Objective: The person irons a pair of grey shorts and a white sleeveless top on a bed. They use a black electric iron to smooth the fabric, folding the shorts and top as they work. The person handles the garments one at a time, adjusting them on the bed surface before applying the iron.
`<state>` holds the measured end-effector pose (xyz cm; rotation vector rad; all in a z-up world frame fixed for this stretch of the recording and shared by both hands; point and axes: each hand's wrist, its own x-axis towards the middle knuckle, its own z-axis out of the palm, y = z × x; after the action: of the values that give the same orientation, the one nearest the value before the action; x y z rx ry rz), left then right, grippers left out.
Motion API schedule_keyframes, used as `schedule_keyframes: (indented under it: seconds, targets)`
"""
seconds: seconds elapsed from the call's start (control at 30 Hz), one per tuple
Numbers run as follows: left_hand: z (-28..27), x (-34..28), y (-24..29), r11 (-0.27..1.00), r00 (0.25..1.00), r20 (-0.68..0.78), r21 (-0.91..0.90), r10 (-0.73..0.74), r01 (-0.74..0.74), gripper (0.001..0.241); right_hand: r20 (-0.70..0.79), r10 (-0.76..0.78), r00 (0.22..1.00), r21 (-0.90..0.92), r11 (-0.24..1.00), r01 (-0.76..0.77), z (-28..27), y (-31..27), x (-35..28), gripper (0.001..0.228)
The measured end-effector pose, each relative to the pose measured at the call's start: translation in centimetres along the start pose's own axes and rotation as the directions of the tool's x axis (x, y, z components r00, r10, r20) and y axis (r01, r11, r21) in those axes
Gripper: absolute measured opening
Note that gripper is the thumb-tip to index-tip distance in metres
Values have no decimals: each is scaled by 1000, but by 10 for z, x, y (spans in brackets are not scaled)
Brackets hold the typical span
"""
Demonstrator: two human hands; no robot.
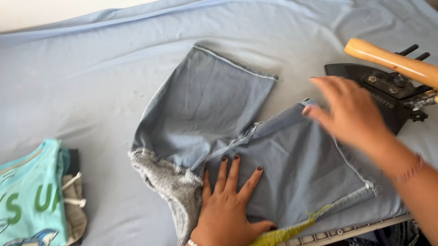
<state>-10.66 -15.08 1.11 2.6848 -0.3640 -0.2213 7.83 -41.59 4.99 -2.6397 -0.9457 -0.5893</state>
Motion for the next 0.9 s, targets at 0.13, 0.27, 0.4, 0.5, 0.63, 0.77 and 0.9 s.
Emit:
schedule_keyframes:
  seconds: [0.13, 0.27, 0.4, 0.5, 0.63, 0.77, 0.9]
  targets:
    - [-10, -1, 1, 999, 999, 41, -36, -1, 2, 121, 172, -265, 949, 154, 959, 239, 13, -68, -42, 82]
    - [-25, -15, -4, 998, 986, 161, -45, -31, 39, 112, 356, -336, 872, 59, 939, 338, 31, -81, -71, 85]
    - [-31, -28, -17, 989, 974, 193, -62, -119, 133, 101, 425, -123, 897, -107, 977, 185, 33, -40, -72, 86]
    - [-31, -37, -27, 987, 988, 119, -112, -99, 113, 94, 426, 26, 904, -184, 981, 58, 33, -27, -69, 86]
    - [-24, -45, -38, 982, 999, -52, -188, -6, -4, 79, 445, 11, 895, 25, 999, -24, 6, -8, -57, 63]
    - [-16, -55, -49, 941, 954, -283, -287, 97, -180, 47, -90, 145, 985, 334, 937, -107, -51, 54, -26, 55]
    - [-5, -60, -59, 857, 875, -478, -414, 84, -309, 14, 8, 374, 928, -261, 896, -359, -72, 118, -9, 59]
